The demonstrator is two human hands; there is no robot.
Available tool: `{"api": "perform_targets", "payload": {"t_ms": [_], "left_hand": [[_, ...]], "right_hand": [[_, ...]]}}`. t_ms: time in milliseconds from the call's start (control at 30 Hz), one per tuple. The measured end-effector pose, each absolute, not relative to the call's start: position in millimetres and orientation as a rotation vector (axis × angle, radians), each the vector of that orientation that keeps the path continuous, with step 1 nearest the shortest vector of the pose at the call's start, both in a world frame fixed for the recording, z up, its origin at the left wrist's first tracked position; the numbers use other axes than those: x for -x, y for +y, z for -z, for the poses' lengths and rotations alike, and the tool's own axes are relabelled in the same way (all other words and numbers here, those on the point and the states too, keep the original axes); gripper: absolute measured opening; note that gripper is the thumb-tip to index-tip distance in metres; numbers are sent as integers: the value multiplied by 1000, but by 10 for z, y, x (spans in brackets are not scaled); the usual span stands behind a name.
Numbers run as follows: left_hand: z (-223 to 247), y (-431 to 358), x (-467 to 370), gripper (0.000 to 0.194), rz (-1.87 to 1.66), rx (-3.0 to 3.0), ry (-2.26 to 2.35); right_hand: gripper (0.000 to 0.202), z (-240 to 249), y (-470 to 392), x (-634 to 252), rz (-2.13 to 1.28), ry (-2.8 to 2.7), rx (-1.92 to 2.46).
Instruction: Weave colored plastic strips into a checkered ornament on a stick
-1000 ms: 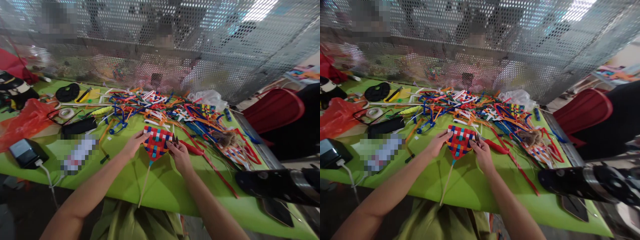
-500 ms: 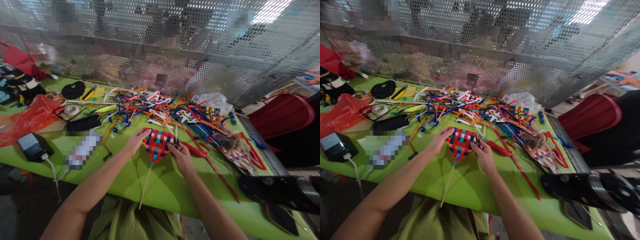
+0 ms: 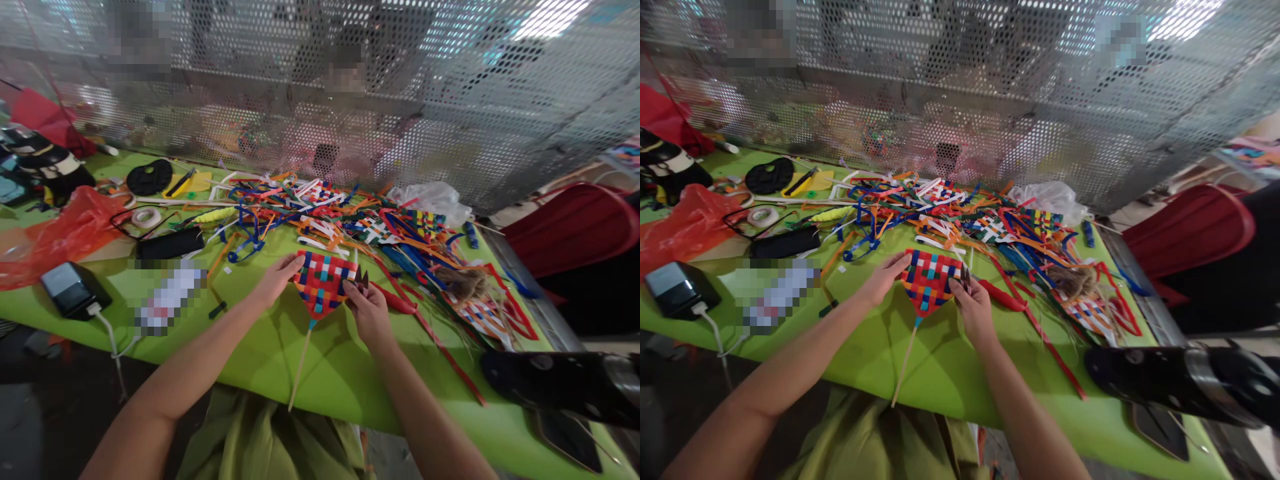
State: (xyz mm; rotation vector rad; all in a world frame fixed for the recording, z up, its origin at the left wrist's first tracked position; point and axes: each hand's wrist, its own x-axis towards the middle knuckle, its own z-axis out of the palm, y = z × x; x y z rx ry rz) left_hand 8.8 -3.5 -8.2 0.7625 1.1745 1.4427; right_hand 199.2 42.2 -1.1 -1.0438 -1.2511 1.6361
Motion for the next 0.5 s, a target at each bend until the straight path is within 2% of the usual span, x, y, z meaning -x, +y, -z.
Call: {"api": "perform_targets", "payload": {"t_ms": [100,233,300,400,500], "left_hand": [[106,-57,-159,49,-1232,-751,1066],[152,-102,-256,44,-1020,-791,963],[155,-106,-242,39,-1047,-763,1029],[127,-77,-134,34,-1222,-678,1163],[75,-45,-17,31,-1416,-601,1186]], "right_hand": [[35,60,466,-2006,-1508,-1249,1070],[43,87,622,-2109,-1330,-1421,1220],[44,56,747,-2245,-1081,-1632,1318],[34,-21,907,-2515,-569,-1989,1462],[27,-73,943,-2713,-341,-2276,1688]]}}
